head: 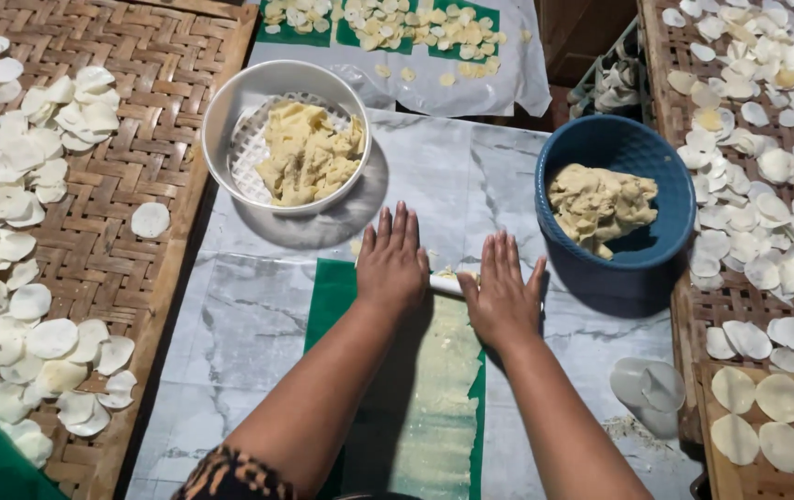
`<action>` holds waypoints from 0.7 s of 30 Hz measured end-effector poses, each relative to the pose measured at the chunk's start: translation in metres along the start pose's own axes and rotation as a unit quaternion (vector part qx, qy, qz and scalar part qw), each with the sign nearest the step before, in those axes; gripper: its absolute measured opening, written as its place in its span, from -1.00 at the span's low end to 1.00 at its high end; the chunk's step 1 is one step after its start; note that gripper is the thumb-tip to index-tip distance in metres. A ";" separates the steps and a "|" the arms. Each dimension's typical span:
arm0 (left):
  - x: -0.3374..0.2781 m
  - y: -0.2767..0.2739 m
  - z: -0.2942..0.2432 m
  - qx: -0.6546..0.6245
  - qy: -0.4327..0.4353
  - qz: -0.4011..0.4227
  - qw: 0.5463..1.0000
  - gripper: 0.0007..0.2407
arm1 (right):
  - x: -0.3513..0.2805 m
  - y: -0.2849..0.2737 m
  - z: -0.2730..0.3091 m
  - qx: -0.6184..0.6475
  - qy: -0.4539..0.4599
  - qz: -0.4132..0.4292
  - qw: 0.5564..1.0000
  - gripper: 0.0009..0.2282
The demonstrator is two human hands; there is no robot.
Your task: Rolling out small pieces of dough into thin sheets using a rolling pin on a mat
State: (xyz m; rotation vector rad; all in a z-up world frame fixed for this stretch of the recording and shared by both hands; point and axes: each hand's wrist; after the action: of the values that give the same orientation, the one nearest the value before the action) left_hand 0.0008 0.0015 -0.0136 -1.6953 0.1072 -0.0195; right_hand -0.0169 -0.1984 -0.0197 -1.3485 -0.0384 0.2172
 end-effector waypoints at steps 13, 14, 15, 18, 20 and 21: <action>-0.026 -0.021 0.005 -0.015 0.017 -0.052 0.998 -0.42 | -0.024 -0.009 0.021 0.030 -0.028 -0.060 0.997 -0.21; -0.033 -0.021 0.005 -0.018 0.017 -0.025 0.999 -0.43 | -0.033 -0.008 0.022 0.038 -0.027 -0.053 0.998 -0.19; -0.041 -0.021 0.005 -0.021 0.018 0.001 1.000 -0.43 | -0.043 -0.007 0.023 0.045 -0.027 -0.046 0.998 -0.17; -0.037 -0.026 0.004 -0.020 0.012 0.044 0.999 -0.44 | -0.038 -0.003 0.020 0.046 -0.024 -0.043 0.998 -0.16; -0.016 -0.023 0.003 -0.018 0.006 0.057 0.998 -0.44 | -0.018 -0.004 0.016 0.049 -0.011 -0.040 0.998 -0.15; -0.005 -0.022 0.002 -0.014 0.001 0.068 0.998 -0.43 | -0.006 -0.005 0.014 0.054 0.001 -0.039 0.998 -0.15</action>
State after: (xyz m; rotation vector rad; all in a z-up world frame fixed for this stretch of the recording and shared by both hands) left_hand -0.0025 0.0063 0.0079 -1.7118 0.2253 0.0836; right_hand -0.0245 -0.1868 -0.0112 -1.2378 -0.0760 0.1495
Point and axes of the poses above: each hand's wrist, its own x-axis towards the middle knuckle, its own y-axis out of the palm, z = x × y, and after that the axes turned 10 degrees about x, right-handed
